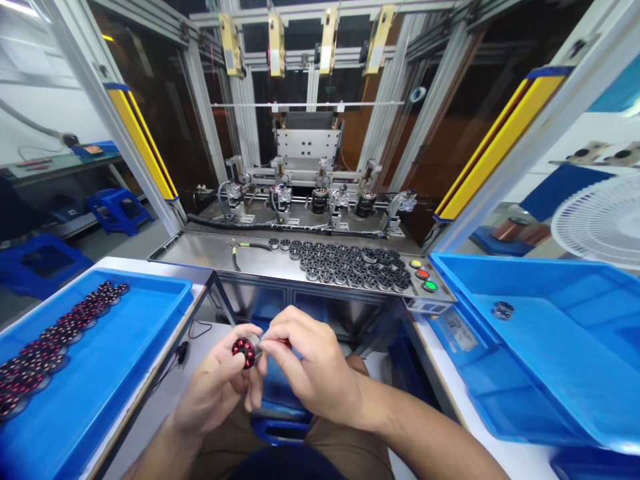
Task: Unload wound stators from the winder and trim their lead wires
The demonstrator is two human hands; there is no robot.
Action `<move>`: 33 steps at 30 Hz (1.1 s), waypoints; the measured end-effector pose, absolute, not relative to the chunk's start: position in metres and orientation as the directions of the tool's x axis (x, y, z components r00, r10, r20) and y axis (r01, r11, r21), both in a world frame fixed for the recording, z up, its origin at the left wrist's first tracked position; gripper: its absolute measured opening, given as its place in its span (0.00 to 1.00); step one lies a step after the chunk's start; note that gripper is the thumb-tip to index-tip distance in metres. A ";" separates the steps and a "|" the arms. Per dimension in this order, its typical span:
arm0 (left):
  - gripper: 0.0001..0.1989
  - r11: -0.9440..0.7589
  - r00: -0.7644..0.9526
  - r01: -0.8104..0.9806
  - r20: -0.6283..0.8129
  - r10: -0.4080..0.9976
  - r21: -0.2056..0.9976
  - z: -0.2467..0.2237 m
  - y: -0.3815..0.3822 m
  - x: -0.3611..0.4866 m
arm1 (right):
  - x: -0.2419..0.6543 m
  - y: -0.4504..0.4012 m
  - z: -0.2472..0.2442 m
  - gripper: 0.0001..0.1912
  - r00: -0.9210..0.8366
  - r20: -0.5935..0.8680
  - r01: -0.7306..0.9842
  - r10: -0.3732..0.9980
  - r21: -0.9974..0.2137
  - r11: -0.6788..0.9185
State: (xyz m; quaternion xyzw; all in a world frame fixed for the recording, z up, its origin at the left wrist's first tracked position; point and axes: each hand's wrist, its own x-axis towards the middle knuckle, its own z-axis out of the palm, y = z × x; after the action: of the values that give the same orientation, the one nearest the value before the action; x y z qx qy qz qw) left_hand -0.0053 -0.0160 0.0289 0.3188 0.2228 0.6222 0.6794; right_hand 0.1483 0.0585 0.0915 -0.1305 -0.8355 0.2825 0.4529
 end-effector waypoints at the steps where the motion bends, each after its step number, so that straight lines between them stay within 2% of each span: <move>1: 0.14 -0.043 0.047 -0.693 0.104 0.994 0.720 0.031 -0.018 -0.004 | 0.147 0.058 0.091 0.09 -0.541 0.668 -0.019 0.511 -0.617 0.787; 4: 0.18 -0.225 -0.138 -0.670 0.180 0.974 0.707 0.035 -0.022 -0.004 | 0.143 0.057 0.088 0.10 -0.518 0.631 -0.038 0.578 -0.692 0.721; 7: 0.18 -0.289 -0.168 -0.731 0.248 0.954 0.618 0.035 -0.019 -0.008 | 0.141 0.058 0.088 0.11 -0.547 0.638 -0.135 0.543 -0.707 0.694; 9: 0.19 -0.150 -0.022 -0.770 0.209 0.978 0.620 0.032 -0.012 -0.011 | 0.142 0.060 0.088 0.10 -0.577 0.666 -0.202 0.473 -0.678 0.707; 10: 0.23 -0.011 0.132 -0.769 0.176 0.975 0.639 0.030 -0.009 -0.011 | 0.142 0.062 0.089 0.09 -0.590 0.680 -0.229 0.435 -0.658 0.718; 12: 0.35 0.298 0.486 -0.690 0.116 0.866 0.659 0.024 -0.004 -0.012 | 0.145 0.064 0.090 0.09 -0.604 0.699 -0.257 0.383 -0.626 0.736; 13: 0.38 0.393 0.596 -0.645 0.109 0.795 0.656 0.021 -0.003 -0.011 | 0.146 0.065 0.091 0.09 -0.604 0.706 -0.262 0.370 -0.614 0.745; 14: 0.37 0.425 0.637 -0.630 0.119 0.762 0.650 0.018 -0.003 -0.011 | 0.148 0.065 0.091 0.09 -0.602 0.710 -0.257 0.365 -0.605 0.753; 16: 0.28 0.342 0.553 -0.660 0.125 0.824 0.668 0.015 -0.006 -0.009 | 0.150 0.066 0.092 0.08 -0.594 0.709 -0.216 0.380 -0.596 0.774; 18: 0.17 0.162 0.347 -0.666 0.110 0.931 0.728 0.017 -0.011 -0.007 | 0.151 0.065 0.093 0.09 -0.578 0.698 -0.146 0.423 -0.598 0.788; 19: 0.16 0.070 0.237 -0.647 0.113 0.965 0.759 0.019 -0.013 -0.006 | 0.151 0.065 0.093 0.10 -0.564 0.690 -0.110 0.454 -0.607 0.787; 21: 0.20 -0.104 0.029 -0.584 0.148 0.988 0.805 0.023 -0.016 -0.003 | 0.150 0.064 0.092 0.10 -0.526 0.670 -0.060 0.524 -0.644 0.763; 24: 0.22 -0.318 -0.194 -0.464 0.256 0.947 0.826 0.027 -0.018 0.000 | 0.146 0.064 0.089 0.11 -0.493 0.647 -0.064 0.582 -0.694 0.717; 27: 0.21 -0.393 -0.269 -0.374 0.307 0.913 0.840 0.025 -0.018 0.001 | 0.143 0.064 0.087 0.10 -0.492 0.674 -0.132 0.552 -0.684 0.717; 33: 0.14 -0.365 -0.215 -0.344 0.306 0.927 0.865 0.017 -0.016 -0.004 | 0.146 0.065 0.087 0.09 -0.474 0.706 -0.186 0.526 -0.664 0.724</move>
State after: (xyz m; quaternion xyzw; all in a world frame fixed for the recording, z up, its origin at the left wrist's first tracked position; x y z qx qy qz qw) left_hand -0.0040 -0.0158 0.0173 0.4337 0.3360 0.7032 0.4522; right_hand 0.1458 0.0647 0.0865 -0.1088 -0.7817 0.3550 0.5011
